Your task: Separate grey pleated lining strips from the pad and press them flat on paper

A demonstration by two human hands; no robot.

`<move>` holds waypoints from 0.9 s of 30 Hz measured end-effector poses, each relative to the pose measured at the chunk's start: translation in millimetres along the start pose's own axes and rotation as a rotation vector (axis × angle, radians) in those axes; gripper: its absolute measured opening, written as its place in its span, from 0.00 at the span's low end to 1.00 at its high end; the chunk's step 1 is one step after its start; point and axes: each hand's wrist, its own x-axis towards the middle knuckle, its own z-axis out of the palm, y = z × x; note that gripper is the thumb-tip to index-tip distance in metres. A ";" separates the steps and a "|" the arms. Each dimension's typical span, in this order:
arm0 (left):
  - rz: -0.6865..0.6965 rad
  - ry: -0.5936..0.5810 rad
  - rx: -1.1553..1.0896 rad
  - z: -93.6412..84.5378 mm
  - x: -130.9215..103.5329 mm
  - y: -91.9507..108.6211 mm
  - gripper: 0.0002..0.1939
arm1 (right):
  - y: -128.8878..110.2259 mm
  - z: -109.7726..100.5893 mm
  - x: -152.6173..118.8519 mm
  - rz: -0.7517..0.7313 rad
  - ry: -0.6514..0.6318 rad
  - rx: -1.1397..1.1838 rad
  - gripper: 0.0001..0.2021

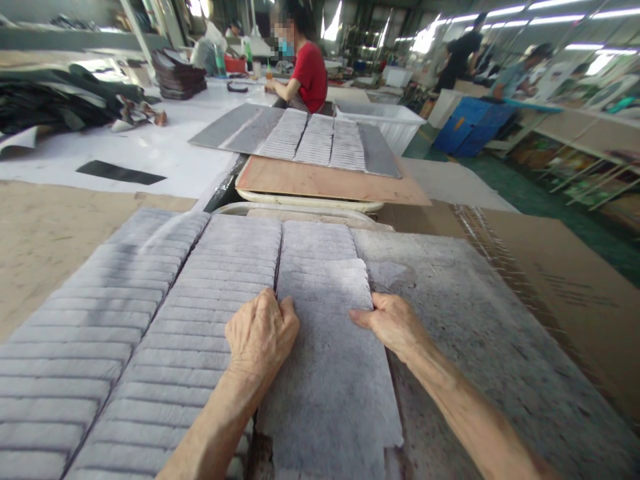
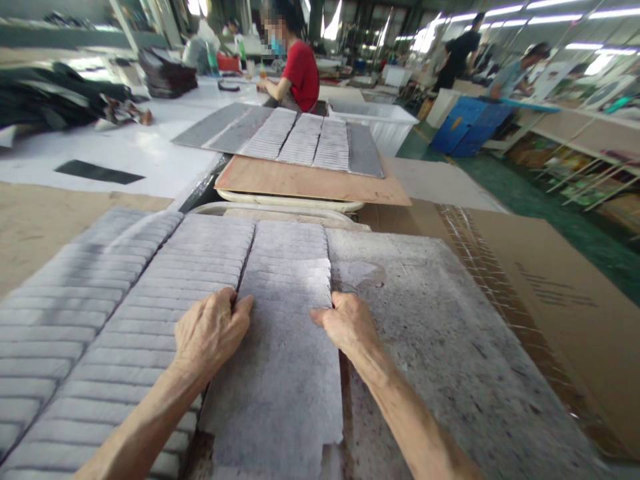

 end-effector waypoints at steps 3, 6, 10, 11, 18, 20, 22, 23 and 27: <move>0.010 0.009 0.007 0.7 -0.3 -0.7 0.14 | -1.9 -0.9 1.4 0.014 -0.043 -0.026 0.06; 0.006 0.021 0.017 1.4 -1.0 -0.3 0.13 | -4.0 -1.0 -0.3 0.036 -0.029 -0.072 0.06; -0.009 0.030 0.024 1.5 -2.2 1.9 0.13 | -7.1 -1.0 -8.5 0.077 0.094 -0.188 0.10; -0.015 0.035 0.025 1.4 -2.5 2.5 0.13 | -7.1 -1.0 -10.6 0.083 0.125 -0.225 0.11; -0.032 0.031 0.025 0.6 -3.0 3.9 0.13 | 7.0 3.1 -11.2 0.075 0.131 -0.148 0.11; -0.034 0.033 0.026 0.4 -3.2 3.8 0.13 | 10.1 4.7 -9.5 0.074 0.134 -0.142 0.11; -0.033 0.034 0.030 0.1 -3.6 4.1 0.12 | 10.5 5.5 -8.8 0.076 0.133 -0.135 0.11; -0.035 0.036 0.034 -0.1 -3.9 4.4 0.12 | 10.0 5.5 -8.9 0.079 0.132 -0.133 0.11; -0.044 0.047 0.058 -0.9 -5.3 6.2 0.13 | 5.8 4.5 -10.5 0.092 0.134 -0.138 0.11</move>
